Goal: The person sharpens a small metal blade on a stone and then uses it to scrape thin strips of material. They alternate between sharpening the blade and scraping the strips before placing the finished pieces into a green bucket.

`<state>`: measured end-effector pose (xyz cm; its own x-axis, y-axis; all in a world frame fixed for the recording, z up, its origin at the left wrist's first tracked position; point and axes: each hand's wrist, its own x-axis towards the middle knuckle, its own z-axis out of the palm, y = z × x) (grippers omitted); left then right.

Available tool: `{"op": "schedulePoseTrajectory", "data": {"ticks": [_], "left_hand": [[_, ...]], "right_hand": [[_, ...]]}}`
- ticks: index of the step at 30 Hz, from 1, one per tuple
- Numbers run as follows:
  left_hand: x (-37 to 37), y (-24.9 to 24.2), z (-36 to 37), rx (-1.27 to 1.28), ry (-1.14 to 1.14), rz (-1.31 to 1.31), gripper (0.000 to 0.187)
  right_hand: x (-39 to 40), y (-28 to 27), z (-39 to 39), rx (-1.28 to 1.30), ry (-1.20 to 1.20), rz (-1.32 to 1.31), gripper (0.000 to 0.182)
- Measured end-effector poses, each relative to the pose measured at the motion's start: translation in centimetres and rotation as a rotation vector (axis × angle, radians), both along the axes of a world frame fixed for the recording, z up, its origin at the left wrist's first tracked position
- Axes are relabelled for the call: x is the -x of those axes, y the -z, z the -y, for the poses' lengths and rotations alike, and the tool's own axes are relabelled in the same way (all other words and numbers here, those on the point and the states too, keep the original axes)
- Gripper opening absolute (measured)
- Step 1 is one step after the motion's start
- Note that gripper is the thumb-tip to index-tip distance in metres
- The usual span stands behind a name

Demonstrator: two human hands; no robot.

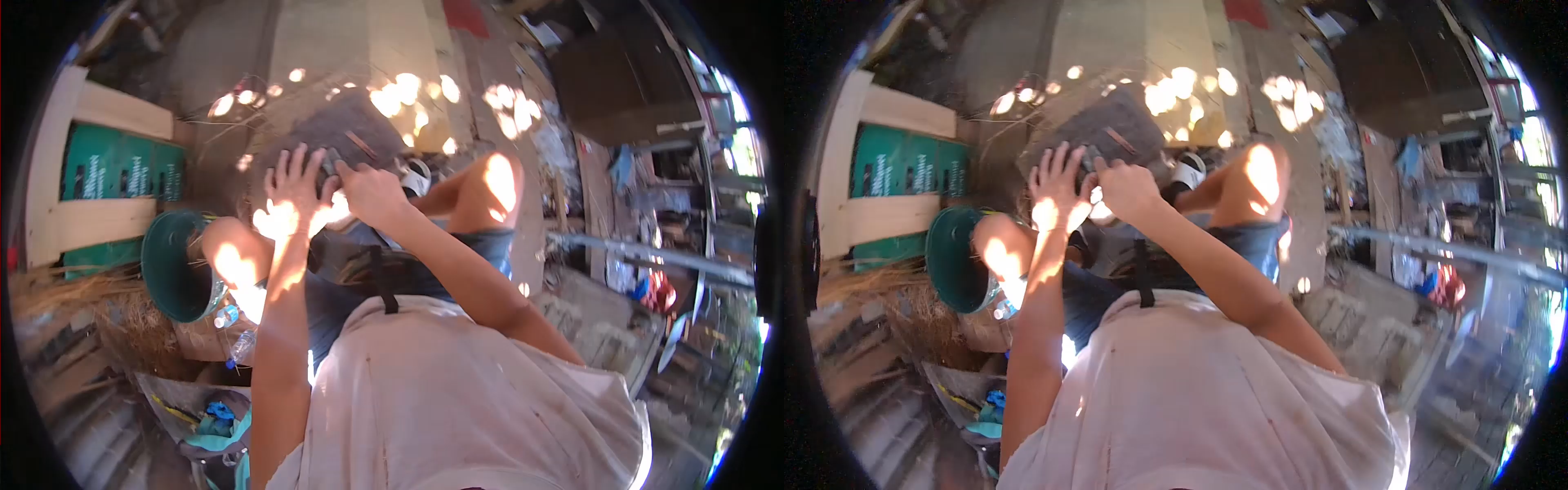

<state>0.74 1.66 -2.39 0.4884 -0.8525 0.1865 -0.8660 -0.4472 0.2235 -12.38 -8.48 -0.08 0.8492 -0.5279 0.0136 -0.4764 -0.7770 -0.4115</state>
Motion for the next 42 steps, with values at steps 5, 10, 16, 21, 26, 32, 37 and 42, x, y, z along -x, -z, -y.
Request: {"op": "schedulePoseTrajectory", "data": {"ticks": [5, 10, 16, 21, 26, 32, 37, 42], "left_hand": [[0.3, 0.6, 0.2, -0.011, 0.015, 0.058, 0.058], [-0.3, 1.7, 0.8, -0.186, 0.038, 0.187, 0.067], [0.6, 3.2, 0.9, -0.009, 0.132, 0.196, 0.077], [-0.1, 3.9, 0.7, 0.030, 0.186, 0.230, 0.076], [-0.3, 3.6, 0.9, 0.008, 0.208, 0.242, 0.070], [-0.3, 4.4, 1.3, -0.063, 0.112, 0.212, 0.071], [0.3, 2.8, 1.7, 0.015, 0.231, 0.253, 0.070], [1.8, -1.3, 2.7, 0.060, 0.235, -0.112, 0.059]], "right_hand": [[0.0, 0.5, -0.1, -0.019, 0.030, 0.044, 0.035], [-0.7, -0.5, 0.2, -0.058, -0.014, -0.065, 0.026], [-0.8, 2.5, -0.6, 0.041, 0.103, 0.011, 0.029], [1.0, 2.1, -1.4, -0.098, 0.193, 0.110, 0.033], [-1.3, 1.5, -0.6, 0.051, 0.187, 0.155, 0.029], [-1.4, 3.0, -1.6, 0.029, 0.255, 0.155, 0.020], [0.3, 2.2, -1.3, 0.037, 0.145, 0.177, 0.022], [-0.5, 0.3, 0.1, -0.116, 0.138, 0.145, 0.017]]}}
